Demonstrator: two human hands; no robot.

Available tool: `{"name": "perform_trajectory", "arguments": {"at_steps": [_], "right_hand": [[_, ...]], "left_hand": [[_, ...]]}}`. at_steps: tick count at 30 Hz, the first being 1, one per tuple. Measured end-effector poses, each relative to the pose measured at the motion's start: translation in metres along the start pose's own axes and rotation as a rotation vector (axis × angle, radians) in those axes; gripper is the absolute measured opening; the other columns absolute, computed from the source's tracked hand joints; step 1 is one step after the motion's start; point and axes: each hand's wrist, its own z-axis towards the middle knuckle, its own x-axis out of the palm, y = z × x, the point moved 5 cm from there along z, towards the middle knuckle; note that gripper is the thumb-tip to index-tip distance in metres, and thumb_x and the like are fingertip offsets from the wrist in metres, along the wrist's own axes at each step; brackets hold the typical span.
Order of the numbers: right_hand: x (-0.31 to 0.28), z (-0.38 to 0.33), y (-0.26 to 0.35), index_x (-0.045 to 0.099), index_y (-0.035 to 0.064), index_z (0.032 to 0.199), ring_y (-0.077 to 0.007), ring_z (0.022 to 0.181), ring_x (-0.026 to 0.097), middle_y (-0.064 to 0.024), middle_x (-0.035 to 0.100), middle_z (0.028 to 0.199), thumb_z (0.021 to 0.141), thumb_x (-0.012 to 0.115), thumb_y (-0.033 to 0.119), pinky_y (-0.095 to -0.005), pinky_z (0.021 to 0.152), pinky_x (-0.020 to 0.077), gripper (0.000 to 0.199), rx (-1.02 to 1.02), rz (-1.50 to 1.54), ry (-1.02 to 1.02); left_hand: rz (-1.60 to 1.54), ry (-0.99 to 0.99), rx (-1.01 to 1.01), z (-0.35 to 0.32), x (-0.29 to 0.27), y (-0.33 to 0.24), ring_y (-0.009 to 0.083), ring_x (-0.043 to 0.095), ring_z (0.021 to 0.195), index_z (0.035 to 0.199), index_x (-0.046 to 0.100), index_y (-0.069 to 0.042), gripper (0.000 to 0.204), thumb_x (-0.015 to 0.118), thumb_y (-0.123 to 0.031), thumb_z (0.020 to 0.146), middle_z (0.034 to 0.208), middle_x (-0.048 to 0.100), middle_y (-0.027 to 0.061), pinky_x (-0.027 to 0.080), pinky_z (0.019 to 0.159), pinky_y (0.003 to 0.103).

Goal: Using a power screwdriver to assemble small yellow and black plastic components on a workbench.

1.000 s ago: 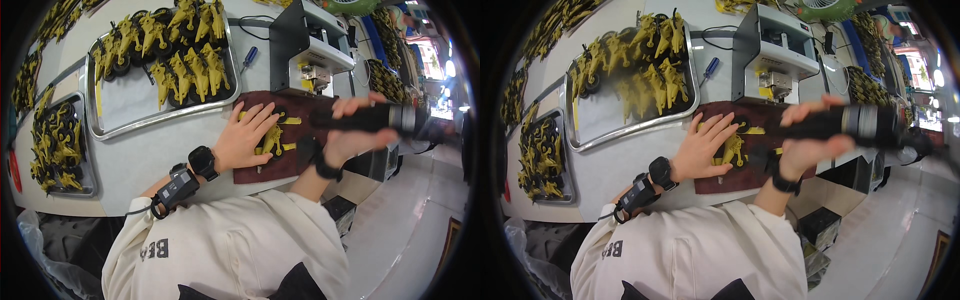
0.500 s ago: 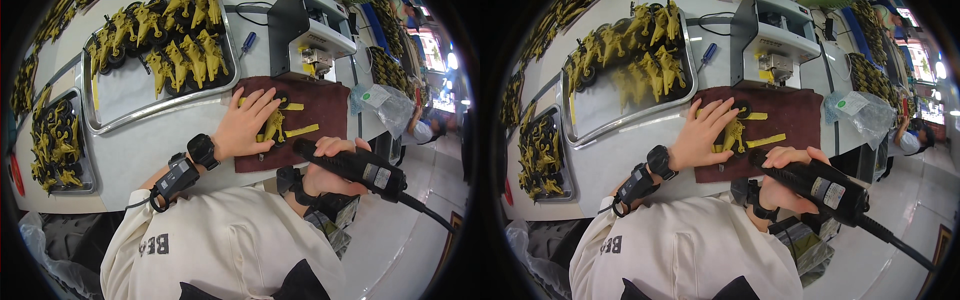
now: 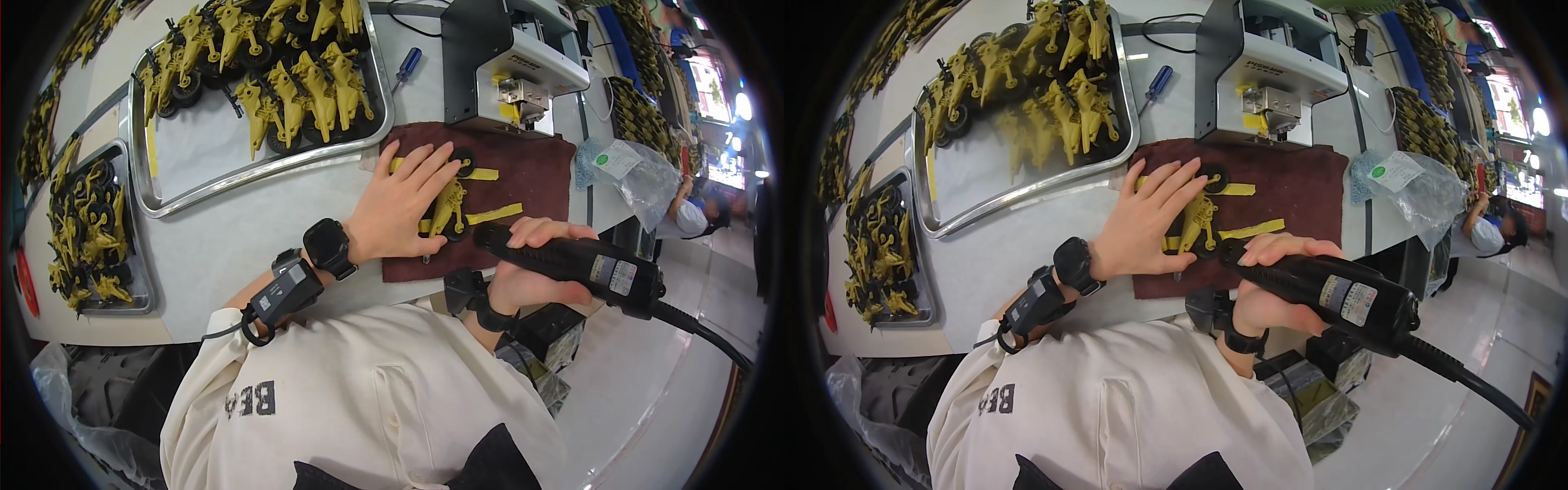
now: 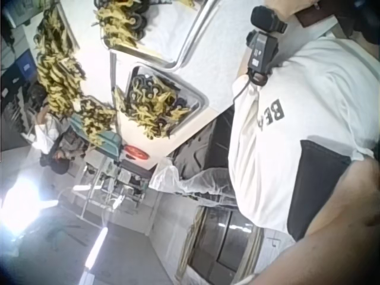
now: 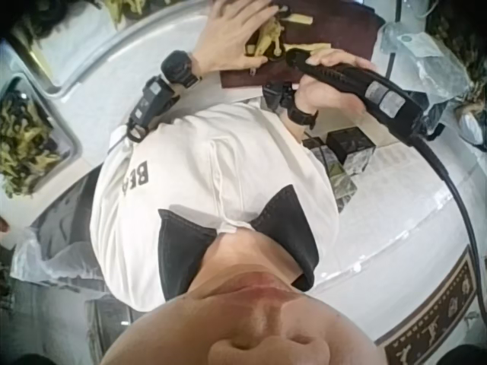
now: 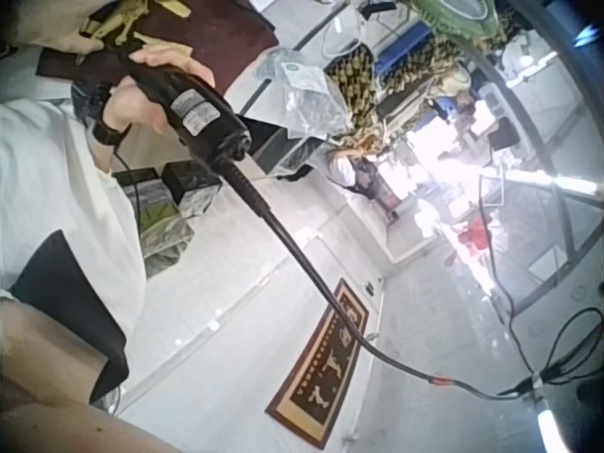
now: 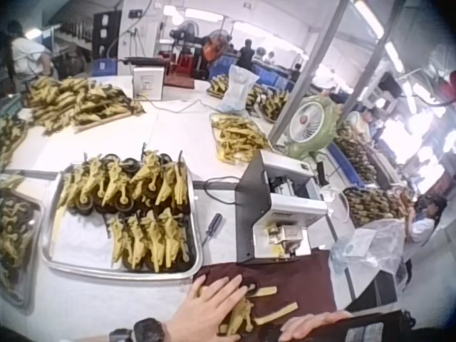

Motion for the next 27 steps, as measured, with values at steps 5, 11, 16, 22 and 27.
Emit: {"name": "perform_trajectory", "arguments": {"at_steps": [5,11,16,22,27], "right_hand": [[0.011,0.004,-0.003,0.047,0.0096,0.108,-0.0172,0.048,0.05,-0.0067,0.053,0.065,0.066,0.039,0.084,-0.0278,0.048,0.0407,0.085,0.04,-0.046,0.164],[0.027,0.069,0.027,0.042,0.0014,0.114,-0.02,0.043,0.049,-0.0088,0.054,0.062,0.069,0.036,0.084,-0.0337,0.045,0.0437,0.094,-0.131,-0.141,-0.091],[0.053,0.137,0.009,0.042,-0.001,0.109,-0.0179,0.048,0.051,-0.0086,0.053,0.062,0.072,0.033,0.083,-0.0295,0.045,0.0446,0.093,-0.309,-0.216,-0.103],[0.054,0.114,-0.003,0.044,0.0007,0.105,-0.0176,0.046,0.047,-0.0081,0.049,0.059,0.072,0.036,0.082,-0.029,0.045,0.0427,0.088,0.041,-0.187,0.052],[0.046,0.032,0.02,0.039,-0.0035,0.111,-0.0228,0.045,0.051,-0.0134,0.055,0.065,0.067,0.042,0.083,-0.0343,0.046,0.0441,0.097,-0.045,0.309,0.319]], "left_hand": [[0.014,0.009,-0.012,-0.001,0.0,0.001,0.0296,0.034,0.127,0.135,0.035,-0.01,0.088,0.07,-0.038,0.06,0.143,0.031,0.0111,0.017,0.106,0.052],[0.019,-0.019,0.001,-0.001,0.0,0.001,0.03,0.034,0.126,0.135,0.035,-0.01,0.088,0.07,-0.039,0.06,0.143,0.031,0.0112,0.018,0.106,0.052],[-0.005,-0.018,0.023,0.001,-0.004,-0.002,0.031,0.034,0.126,0.135,0.035,-0.009,0.089,0.07,-0.04,0.06,0.142,0.031,0.0126,0.018,0.106,0.052],[0.02,-0.025,0.024,-0.002,-0.002,0.002,0.0313,0.034,0.126,0.135,0.034,-0.008,0.092,0.072,-0.042,0.059,0.142,0.031,0.013,0.018,0.106,0.053],[-0.013,-0.044,0.024,-0.005,-0.002,0.001,0.0315,0.034,0.127,0.135,0.034,-0.008,0.094,0.074,-0.039,0.057,0.142,0.032,0.0129,0.018,0.105,0.052]]}}
